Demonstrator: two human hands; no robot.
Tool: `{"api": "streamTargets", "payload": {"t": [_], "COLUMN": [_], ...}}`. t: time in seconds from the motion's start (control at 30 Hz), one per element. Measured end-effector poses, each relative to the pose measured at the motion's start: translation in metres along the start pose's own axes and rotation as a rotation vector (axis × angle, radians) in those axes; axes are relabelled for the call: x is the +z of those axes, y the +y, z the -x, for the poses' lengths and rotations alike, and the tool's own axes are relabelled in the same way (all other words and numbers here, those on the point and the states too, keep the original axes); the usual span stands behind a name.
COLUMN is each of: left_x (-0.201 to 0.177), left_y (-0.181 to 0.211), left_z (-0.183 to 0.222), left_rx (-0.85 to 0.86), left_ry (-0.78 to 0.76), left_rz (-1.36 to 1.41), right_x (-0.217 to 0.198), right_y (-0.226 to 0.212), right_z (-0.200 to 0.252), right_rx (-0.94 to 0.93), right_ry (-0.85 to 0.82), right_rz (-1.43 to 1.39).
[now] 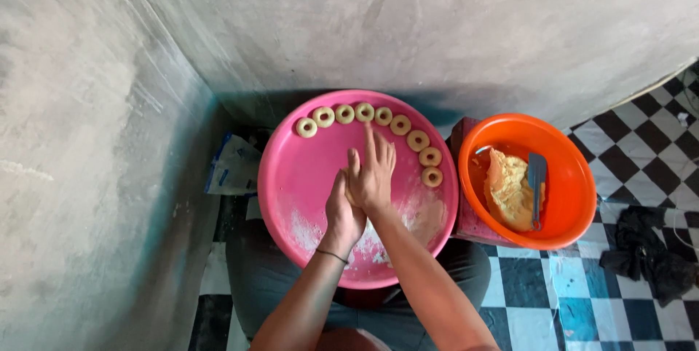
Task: A person is manually forming donuts from dough, rolling them into balls and then shaping them into rings on a tray.
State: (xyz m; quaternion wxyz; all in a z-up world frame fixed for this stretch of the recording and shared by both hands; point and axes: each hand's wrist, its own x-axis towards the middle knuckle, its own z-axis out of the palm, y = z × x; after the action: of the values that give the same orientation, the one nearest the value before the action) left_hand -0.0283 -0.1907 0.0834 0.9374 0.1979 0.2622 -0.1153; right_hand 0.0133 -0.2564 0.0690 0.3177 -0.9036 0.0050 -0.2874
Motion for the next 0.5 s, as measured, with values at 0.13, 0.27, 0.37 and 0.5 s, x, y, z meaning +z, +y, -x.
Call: {"api": "streamTargets", "payload": {"t": [0.13, 0.27, 0.37, 0.5], "left_x": [0.024, 0.018, 0.035, 0.021], "left_y": [0.032, 0.047, 0.039, 0.013], "left_z": [0.008, 0.001, 0.026, 0.027], "left_rx": [0.119, 0.03, -0.061, -0.175], "left_ry": [0.013, 0.007, -0.11, -0.124], "left_rz": [-0.135, -0.051, -0.226, -0.138], "right_x": [-0.012, -0.049, -0.062, -0.061], "right_y": [-0.017, -0.029, -0.037, -0.037], "right_z": [0.002, 0.004, -0.011, -0.019], "right_rx": [0.063, -0.056, -0.361, -0.182], "right_ry": [-0.204, -0.141, -0.109, -0.259], "right_rz": [-0.51, -0.451, -0.202, -0.384]}}
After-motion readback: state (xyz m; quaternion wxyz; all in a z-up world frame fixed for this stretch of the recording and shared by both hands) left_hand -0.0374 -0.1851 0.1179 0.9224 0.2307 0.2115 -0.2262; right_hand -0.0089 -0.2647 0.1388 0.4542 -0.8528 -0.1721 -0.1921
